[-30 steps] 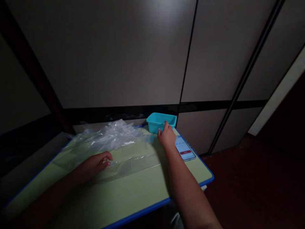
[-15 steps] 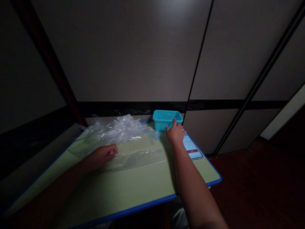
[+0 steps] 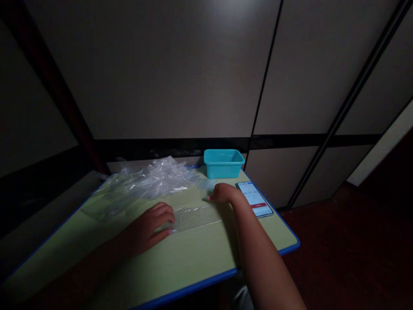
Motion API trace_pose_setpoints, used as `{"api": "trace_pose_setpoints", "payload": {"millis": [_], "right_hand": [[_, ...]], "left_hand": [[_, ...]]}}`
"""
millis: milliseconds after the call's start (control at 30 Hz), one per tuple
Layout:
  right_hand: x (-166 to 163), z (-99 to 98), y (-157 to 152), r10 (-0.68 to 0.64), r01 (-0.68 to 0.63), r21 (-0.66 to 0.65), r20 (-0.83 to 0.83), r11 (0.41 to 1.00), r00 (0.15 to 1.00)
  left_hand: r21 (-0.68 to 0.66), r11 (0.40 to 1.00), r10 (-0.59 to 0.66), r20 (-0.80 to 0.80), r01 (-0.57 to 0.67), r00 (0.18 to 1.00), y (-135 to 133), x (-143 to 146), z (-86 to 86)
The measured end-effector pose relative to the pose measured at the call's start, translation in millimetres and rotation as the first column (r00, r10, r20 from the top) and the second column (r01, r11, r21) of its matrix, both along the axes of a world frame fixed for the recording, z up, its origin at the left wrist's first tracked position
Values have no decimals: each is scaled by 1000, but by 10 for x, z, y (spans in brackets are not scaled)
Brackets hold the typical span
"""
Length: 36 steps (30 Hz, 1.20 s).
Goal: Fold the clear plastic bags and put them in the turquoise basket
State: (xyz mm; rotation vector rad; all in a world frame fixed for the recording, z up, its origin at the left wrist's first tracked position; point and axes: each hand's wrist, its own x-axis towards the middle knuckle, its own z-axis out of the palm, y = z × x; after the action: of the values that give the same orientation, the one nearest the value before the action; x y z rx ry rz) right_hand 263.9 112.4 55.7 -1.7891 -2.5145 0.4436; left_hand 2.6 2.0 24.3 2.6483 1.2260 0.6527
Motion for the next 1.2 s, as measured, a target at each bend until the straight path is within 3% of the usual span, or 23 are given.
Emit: {"api": "trace_pose_setpoints", "payload": {"millis": [100, 400, 1200], "right_hand": [[-22, 26, -42, 81, -77, -78, 56, 994, 995], [-50, 66, -110, 222, -196, -192, 120, 962, 968], [-80, 83, -168, 257, -224, -186, 179, 957, 950]], "left_hand": [[-39, 997, -75, -29, 74, 997, -47, 75, 11], [-76, 994, -75, -13, 74, 997, -50, 40, -13], [28, 991, -128, -110, 132, 986, -76, 92, 23]]}}
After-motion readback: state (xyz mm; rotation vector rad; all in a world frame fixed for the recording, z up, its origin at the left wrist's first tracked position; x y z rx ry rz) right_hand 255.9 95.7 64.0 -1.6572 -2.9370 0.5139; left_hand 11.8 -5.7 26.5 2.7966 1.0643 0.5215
